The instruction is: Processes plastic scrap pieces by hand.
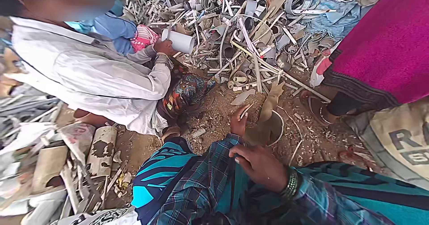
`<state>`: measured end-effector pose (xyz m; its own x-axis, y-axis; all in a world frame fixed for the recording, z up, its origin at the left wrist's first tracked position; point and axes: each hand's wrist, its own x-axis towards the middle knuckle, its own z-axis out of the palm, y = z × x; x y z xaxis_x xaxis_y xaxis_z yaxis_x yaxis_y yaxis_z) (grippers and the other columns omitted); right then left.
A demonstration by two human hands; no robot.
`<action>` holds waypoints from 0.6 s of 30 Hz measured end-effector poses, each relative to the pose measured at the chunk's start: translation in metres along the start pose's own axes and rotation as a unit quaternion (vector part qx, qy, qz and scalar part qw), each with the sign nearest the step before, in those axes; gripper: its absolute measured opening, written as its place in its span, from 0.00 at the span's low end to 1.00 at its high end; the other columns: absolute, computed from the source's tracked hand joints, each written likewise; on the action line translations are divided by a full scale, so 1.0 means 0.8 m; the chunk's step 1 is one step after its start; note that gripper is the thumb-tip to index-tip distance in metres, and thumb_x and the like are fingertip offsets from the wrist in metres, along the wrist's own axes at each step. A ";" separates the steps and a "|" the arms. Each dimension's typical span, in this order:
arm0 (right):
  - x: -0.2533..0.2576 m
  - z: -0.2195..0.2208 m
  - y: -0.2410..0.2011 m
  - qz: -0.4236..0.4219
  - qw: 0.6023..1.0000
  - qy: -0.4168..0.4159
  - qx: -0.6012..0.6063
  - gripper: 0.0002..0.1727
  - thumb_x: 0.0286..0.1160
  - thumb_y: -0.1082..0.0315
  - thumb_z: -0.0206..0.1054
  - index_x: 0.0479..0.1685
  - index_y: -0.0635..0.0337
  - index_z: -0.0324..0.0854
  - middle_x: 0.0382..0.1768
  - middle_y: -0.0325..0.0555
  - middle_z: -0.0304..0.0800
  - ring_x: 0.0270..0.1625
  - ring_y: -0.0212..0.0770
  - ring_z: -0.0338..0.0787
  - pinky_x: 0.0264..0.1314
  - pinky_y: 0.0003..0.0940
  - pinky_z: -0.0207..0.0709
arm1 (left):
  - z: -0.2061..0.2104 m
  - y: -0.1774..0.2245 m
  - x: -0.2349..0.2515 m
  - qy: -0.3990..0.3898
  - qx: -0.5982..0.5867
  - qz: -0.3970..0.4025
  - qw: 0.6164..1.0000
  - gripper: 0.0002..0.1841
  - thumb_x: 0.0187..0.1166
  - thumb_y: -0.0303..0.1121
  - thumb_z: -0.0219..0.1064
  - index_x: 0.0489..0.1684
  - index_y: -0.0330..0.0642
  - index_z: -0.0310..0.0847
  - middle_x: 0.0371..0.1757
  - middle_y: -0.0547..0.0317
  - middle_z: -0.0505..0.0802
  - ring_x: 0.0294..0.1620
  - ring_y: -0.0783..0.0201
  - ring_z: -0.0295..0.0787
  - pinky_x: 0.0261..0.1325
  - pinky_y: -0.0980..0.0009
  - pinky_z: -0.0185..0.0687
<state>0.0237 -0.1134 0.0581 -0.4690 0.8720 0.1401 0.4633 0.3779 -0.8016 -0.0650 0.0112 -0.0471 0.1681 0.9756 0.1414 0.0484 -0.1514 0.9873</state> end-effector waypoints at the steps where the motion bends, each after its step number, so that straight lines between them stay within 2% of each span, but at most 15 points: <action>1: 0.006 0.018 0.036 -0.002 0.999 0.051 -0.003 0.12 0.79 0.76 0.59 0.49 0.68 0.88 0.33 0.60 0.92 0.34 0.57 0.93 0.38 0.51 0.84 | 0.000 -0.001 -0.001 -0.003 0.001 0.004 1.000 0.20 0.80 0.17 0.52 0.69 0.17 0.76 0.74 0.29 0.82 0.80 0.51 0.76 0.83 0.66 0.64; 3: 0.012 0.044 0.089 -0.005 0.991 0.136 0.003 0.12 0.76 0.78 0.58 0.45 0.70 0.89 0.36 0.60 0.95 0.36 0.53 0.95 0.42 0.46 0.86 | 0.000 0.000 -0.002 -0.012 0.003 0.010 1.000 0.21 0.79 0.16 0.52 0.69 0.17 0.76 0.74 0.27 0.81 0.79 0.51 0.76 0.83 0.66 0.64; 4: 0.014 0.043 0.088 0.002 0.989 0.145 0.018 0.13 0.76 0.78 0.58 0.45 0.71 0.89 0.36 0.59 0.94 0.35 0.50 0.94 0.42 0.42 0.85 | 0.002 0.003 -0.002 -0.009 0.010 0.017 1.000 0.20 0.78 0.16 0.53 0.68 0.17 0.77 0.72 0.27 0.82 0.78 0.50 0.77 0.82 0.67 0.65; 6: 0.014 0.027 0.047 -0.007 0.988 0.143 0.060 0.12 0.77 0.77 0.57 0.45 0.68 0.88 0.29 0.52 0.89 0.24 0.37 0.84 0.30 0.29 0.78 | 0.003 0.009 -0.006 0.005 0.018 0.016 1.000 0.20 0.77 0.15 0.55 0.66 0.18 0.79 0.71 0.28 0.84 0.79 0.49 0.78 0.82 0.67 0.66; 8: 0.008 0.000 -0.001 -0.034 0.987 0.123 0.096 0.11 0.77 0.75 0.58 0.45 0.66 0.87 0.24 0.45 0.84 0.19 0.29 0.75 0.24 0.21 0.69 | 0.002 0.000 -0.002 0.009 0.005 0.019 1.000 0.20 0.78 0.16 0.54 0.67 0.16 0.78 0.72 0.27 0.83 0.78 0.50 0.78 0.82 0.66 0.66; 11: 0.003 -0.023 -0.012 -0.030 0.991 0.103 0.079 0.11 0.78 0.74 0.58 0.44 0.64 0.88 0.24 0.45 0.85 0.20 0.28 0.75 0.24 0.20 0.69 | 0.000 -0.002 0.005 0.012 0.025 0.009 1.000 0.20 0.80 0.16 0.53 0.68 0.18 0.77 0.72 0.28 0.83 0.77 0.51 0.79 0.82 0.65 0.67; 13: 0.008 -0.031 0.011 0.002 0.985 0.142 0.095 0.13 0.79 0.74 0.57 0.45 0.69 0.88 0.26 0.44 0.86 0.20 0.25 0.75 0.25 0.20 0.71 | -0.001 0.002 0.009 0.019 0.077 0.009 0.997 0.19 0.80 0.16 0.55 0.68 0.21 0.79 0.70 0.30 0.86 0.75 0.48 0.82 0.82 0.61 0.69; 14: 0.009 -0.037 0.019 -0.007 0.975 0.186 0.123 0.13 0.79 0.73 0.57 0.46 0.69 0.87 0.25 0.38 0.83 0.19 0.20 0.74 0.23 0.15 0.70 | -0.002 0.003 0.012 0.026 0.099 0.014 0.995 0.19 0.80 0.16 0.55 0.68 0.21 0.80 0.68 0.30 0.87 0.73 0.47 0.84 0.81 0.59 0.70; 16: 0.006 -0.059 0.016 -0.075 0.938 0.268 0.209 0.10 0.83 0.70 0.57 0.48 0.61 0.83 0.24 0.23 0.78 0.20 0.12 0.72 0.22 0.09 0.69 | -0.006 0.018 0.019 0.050 0.122 0.013 0.991 0.19 0.81 0.16 0.55 0.67 0.21 0.80 0.66 0.30 0.88 0.71 0.46 0.85 0.80 0.59 0.71; 18: -0.004 -0.087 0.004 -0.149 0.906 0.295 0.264 0.09 0.90 0.61 0.58 0.53 0.47 0.84 0.25 0.17 0.79 0.23 0.12 0.76 0.25 0.09 0.73 | -0.007 0.041 0.022 0.076 0.131 0.025 0.988 0.18 0.82 0.17 0.56 0.66 0.21 0.81 0.64 0.29 0.89 0.70 0.44 0.86 0.79 0.59 0.71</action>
<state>0.0787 -0.0932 0.0953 0.0424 0.8288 0.5579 -0.1151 0.5588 -0.8213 -0.0661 0.0239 -0.0117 0.0275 0.9753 0.2192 0.3012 -0.2172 0.9285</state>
